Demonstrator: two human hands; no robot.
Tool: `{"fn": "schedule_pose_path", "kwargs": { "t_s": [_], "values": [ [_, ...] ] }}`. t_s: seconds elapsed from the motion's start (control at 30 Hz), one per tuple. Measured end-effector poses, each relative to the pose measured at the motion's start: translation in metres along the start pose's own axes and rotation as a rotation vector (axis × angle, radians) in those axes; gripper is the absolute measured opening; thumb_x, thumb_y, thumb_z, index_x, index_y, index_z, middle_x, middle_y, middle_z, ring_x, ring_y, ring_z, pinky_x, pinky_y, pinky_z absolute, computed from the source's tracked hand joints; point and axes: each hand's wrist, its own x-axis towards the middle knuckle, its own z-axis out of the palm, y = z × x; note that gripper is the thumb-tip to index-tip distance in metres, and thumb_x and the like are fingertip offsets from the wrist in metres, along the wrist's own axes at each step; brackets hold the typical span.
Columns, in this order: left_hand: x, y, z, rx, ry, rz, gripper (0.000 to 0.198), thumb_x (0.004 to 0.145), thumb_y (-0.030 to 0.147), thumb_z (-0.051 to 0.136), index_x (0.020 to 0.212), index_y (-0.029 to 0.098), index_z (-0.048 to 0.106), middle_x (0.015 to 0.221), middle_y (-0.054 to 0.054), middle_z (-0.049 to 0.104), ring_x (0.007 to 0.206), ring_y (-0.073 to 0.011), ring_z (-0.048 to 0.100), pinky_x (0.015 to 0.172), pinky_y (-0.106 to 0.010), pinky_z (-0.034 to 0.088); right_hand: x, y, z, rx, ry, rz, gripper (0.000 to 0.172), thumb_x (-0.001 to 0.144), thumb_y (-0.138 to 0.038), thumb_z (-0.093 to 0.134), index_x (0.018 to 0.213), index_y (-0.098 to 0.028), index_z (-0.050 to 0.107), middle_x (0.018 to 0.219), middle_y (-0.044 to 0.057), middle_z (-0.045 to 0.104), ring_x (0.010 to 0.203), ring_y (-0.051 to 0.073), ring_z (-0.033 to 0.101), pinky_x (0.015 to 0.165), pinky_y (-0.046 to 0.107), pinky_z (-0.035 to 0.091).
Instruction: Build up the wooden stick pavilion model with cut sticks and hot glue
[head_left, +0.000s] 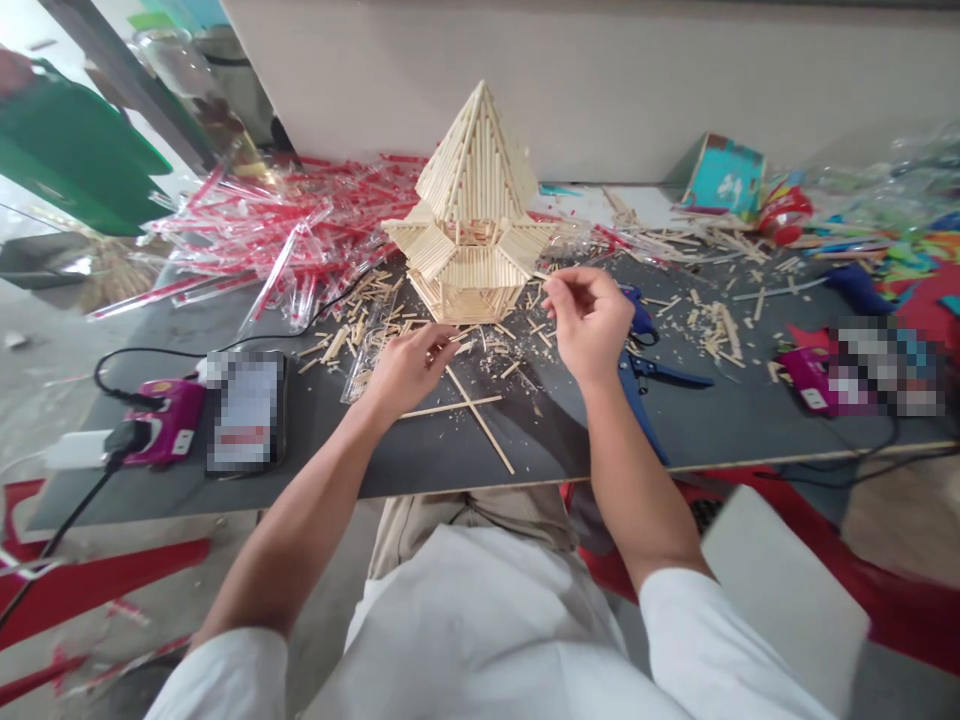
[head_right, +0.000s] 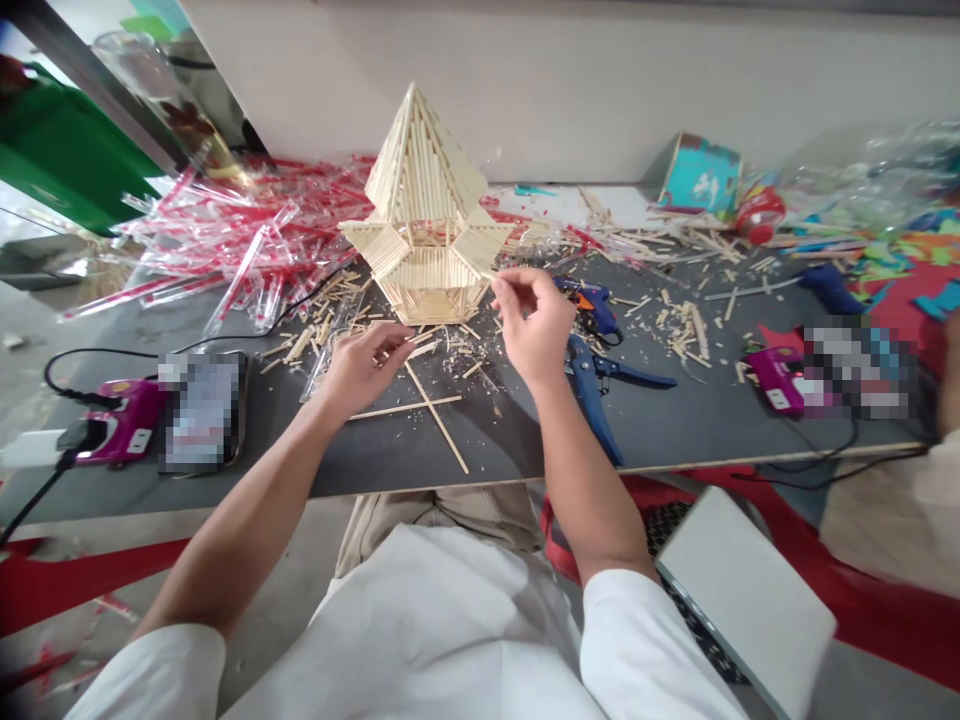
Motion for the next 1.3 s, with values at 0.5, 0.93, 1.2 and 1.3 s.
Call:
{"fn": "schedule_pose_path", "kwargs": {
  "t_s": [0.5, 0.93, 1.2, 1.3],
  "values": [
    [0.000, 0.001, -0.001, 0.035, -0.150, 0.014, 0.020, 0.101, 0.032, 0.057, 0.105, 0.020, 0.073, 0.092, -0.002, 0.077, 0.071, -0.0140, 0.067, 0.069, -0.025, 0.048, 0.002, 0.009, 0.003, -0.248, 0.002, -0.147, 0.019, 0.101, -0.038, 0.059, 0.099, -0.022, 0.068, 0.087, 0.000, 0.074, 0.064, 0.012, 0.069, 0.068, 0.029, 0.057],
    [0.004, -0.006, -0.012, -0.007, -0.228, 0.038, 0.029, 0.101, 0.020, 0.048, 0.115, 0.021, 0.074, 0.107, -0.006, 0.078, 0.093, -0.0195, 0.072, 0.086, -0.030, 0.053, 0.002, 0.009, 0.003, -0.232, 0.008, -0.155, 0.020, 0.101, -0.039, 0.060, 0.099, -0.021, 0.069, 0.089, 0.002, 0.073, 0.076, 0.015, 0.070, 0.076, 0.032, 0.057],
    [0.008, -0.028, -0.024, 0.068, -0.426, 0.262, 0.022, 0.098, 0.024, 0.061, 0.105, 0.028, 0.081, 0.116, -0.008, 0.072, 0.112, -0.0255, 0.061, 0.101, -0.042, 0.048, 0.004, 0.004, 0.000, -0.051, -0.011, -0.007, 0.029, 0.100, -0.053, 0.060, 0.100, -0.024, 0.063, 0.082, 0.000, 0.067, 0.064, 0.012, 0.065, 0.063, 0.028, 0.053],
    [0.009, -0.023, -0.023, 0.091, -0.421, 0.274, 0.019, 0.098, 0.033, 0.064, 0.096, 0.028, 0.082, 0.115, -0.008, 0.072, 0.111, -0.0264, 0.061, 0.100, -0.043, 0.047, 0.001, -0.003, 0.001, -0.001, -0.124, -0.010, 0.028, 0.101, -0.052, 0.059, 0.101, -0.025, 0.062, 0.084, 0.000, 0.067, 0.064, 0.011, 0.064, 0.061, 0.027, 0.053]
  ]
}}
